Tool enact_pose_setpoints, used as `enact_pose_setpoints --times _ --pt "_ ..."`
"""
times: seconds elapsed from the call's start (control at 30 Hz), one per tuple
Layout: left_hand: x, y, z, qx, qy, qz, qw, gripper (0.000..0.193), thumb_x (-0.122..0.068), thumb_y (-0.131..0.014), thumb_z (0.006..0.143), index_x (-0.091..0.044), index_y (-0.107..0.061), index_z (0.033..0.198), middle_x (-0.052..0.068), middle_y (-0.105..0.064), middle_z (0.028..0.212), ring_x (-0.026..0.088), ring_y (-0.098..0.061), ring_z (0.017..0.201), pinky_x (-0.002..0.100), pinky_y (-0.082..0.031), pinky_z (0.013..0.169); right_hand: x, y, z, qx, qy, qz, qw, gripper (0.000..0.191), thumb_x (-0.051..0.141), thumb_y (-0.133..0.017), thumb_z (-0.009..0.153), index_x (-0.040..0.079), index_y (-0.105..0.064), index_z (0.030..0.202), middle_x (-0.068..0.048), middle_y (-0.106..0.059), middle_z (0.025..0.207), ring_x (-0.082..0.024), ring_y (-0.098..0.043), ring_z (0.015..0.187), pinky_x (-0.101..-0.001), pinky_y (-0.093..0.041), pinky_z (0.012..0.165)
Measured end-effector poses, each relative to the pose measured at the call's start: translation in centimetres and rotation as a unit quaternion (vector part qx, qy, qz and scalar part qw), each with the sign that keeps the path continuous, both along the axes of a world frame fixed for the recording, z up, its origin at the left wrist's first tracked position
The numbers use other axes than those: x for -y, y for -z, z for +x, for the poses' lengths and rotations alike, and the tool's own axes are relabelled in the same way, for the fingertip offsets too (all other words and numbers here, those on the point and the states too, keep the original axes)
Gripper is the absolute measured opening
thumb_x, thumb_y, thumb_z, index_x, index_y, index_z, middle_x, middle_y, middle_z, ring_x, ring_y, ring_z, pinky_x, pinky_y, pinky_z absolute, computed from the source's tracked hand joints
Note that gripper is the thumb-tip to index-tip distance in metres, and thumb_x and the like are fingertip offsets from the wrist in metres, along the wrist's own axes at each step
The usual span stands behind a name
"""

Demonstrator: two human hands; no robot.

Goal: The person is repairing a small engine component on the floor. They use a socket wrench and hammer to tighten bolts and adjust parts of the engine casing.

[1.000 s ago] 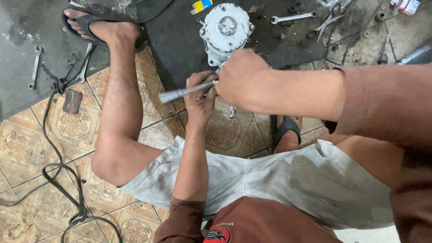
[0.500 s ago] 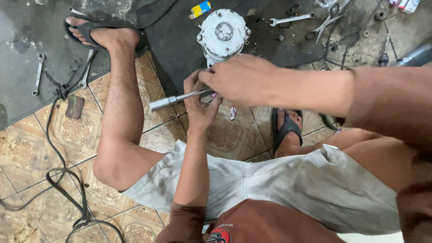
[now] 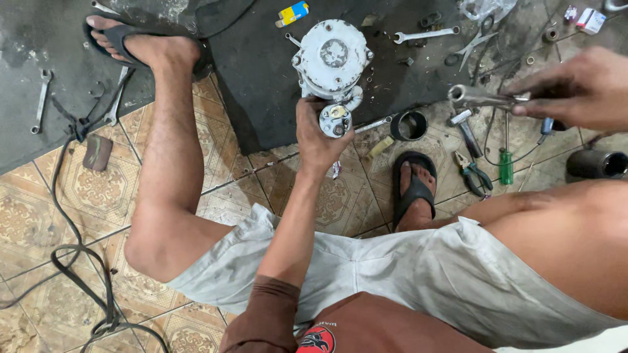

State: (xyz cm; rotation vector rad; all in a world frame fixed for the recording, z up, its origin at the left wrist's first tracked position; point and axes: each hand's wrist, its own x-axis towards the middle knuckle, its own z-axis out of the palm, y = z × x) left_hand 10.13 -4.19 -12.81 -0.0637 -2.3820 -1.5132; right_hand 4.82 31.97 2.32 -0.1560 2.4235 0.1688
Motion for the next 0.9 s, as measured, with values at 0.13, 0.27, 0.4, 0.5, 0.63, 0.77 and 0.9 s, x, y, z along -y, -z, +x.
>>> enact_pose_setpoints --times 0.13,0.27,0.4,0.5,0.63,0.77,0.9 --pt "0.0 0.4 0.0 -0.007 0.0 0.022 1.0 0.062 -0.013 -0.091 0.068 0.003 -0.053 0.114 0.016 -0.053 0.116 0.033 -0.062 0.107 0.04 -0.054 0.093 -4.0 5.8 5.1 -0.066 0.117 -0.141 0.981 0.041 0.03 -0.076 0.096 0.012 -0.079 0.132 -0.016 -0.073 0.079 -0.024 -0.069 0.06 -0.0372 -0.056 0.058" --pt "0.3 1.3 0.1 -0.019 0.002 0.0 1.0 0.064 -0.014 -0.093 0.062 0.004 -0.054 0.11 0.018 -0.054 0.115 0.035 -0.061 0.106 0.042 -0.052 0.092 -1.5 10.6 8.6 -0.091 0.231 -0.249 0.936 0.034 0.026 -0.072 0.096 0.007 -0.074 0.125 -0.01 -0.073 0.088 -0.013 -0.063 0.069 -0.0307 -0.05 0.064" --pt "0.7 1.9 0.3 -0.041 0.006 -0.039 0.998 0.056 -0.015 -0.093 0.071 0.001 -0.057 0.111 0.018 -0.058 0.118 0.036 -0.063 0.112 0.043 -0.052 0.1 0.6 12.5 8.7 0.003 0.466 -0.413 0.782 0.02 0.018 -0.062 0.103 0.004 -0.067 0.116 -0.001 -0.053 0.075 -0.011 -0.044 0.061 -0.0288 -0.036 0.05" --pt "1.0 2.0 0.4 -0.043 0.023 -0.063 0.997 0.056 -0.015 -0.094 0.069 0.0 -0.058 0.109 0.014 -0.061 0.111 0.034 -0.065 0.111 0.048 -0.049 0.116 0.2 12.6 7.5 0.06 0.506 -0.501 0.7 0.012 0.015 -0.057 0.109 0.004 -0.059 0.105 0.002 -0.046 0.073 -0.009 -0.038 0.058 -0.0269 -0.029 0.046" --pt "1.3 1.9 0.6 0.003 0.023 -0.044 0.999 0.058 -0.019 -0.094 0.071 0.001 -0.058 0.111 0.018 -0.061 0.119 0.035 -0.065 0.114 0.042 -0.053 0.1 0.4 13.4 6.2 0.067 0.577 -0.509 0.635 0.012 0.016 -0.051 0.11 0.012 -0.058 0.101 0.001 -0.047 0.07 -0.01 -0.037 0.054 -0.0271 -0.028 0.043" --pt "1.6 1.9 0.7 0.001 0.033 -0.045 0.998 0.059 -0.019 -0.095 0.071 0.001 -0.059 0.112 0.017 -0.062 0.118 0.035 -0.065 0.116 0.041 -0.054 0.1 2.2 14.4 6.4 -0.019 0.416 -0.307 0.856 0.021 0.024 -0.059 0.104 0.004 -0.066 0.105 -0.012 -0.059 0.08 -0.026 -0.053 0.066 -0.0399 -0.041 0.052" --pt "1.8 1.8 0.9 0.016 0.046 -0.042 0.998 0.058 -0.018 -0.095 0.073 0.001 -0.06 0.116 0.016 -0.063 0.121 0.033 -0.067 0.115 0.04 -0.055 0.1 4.7 13.3 7.0 -0.146 0.102 -0.014 0.984 0.031 0.026 -0.07 0.089 0.004 -0.071 0.111 -0.021 -0.071 0.098 -0.041 -0.07 0.088 -0.052 -0.054 0.071"
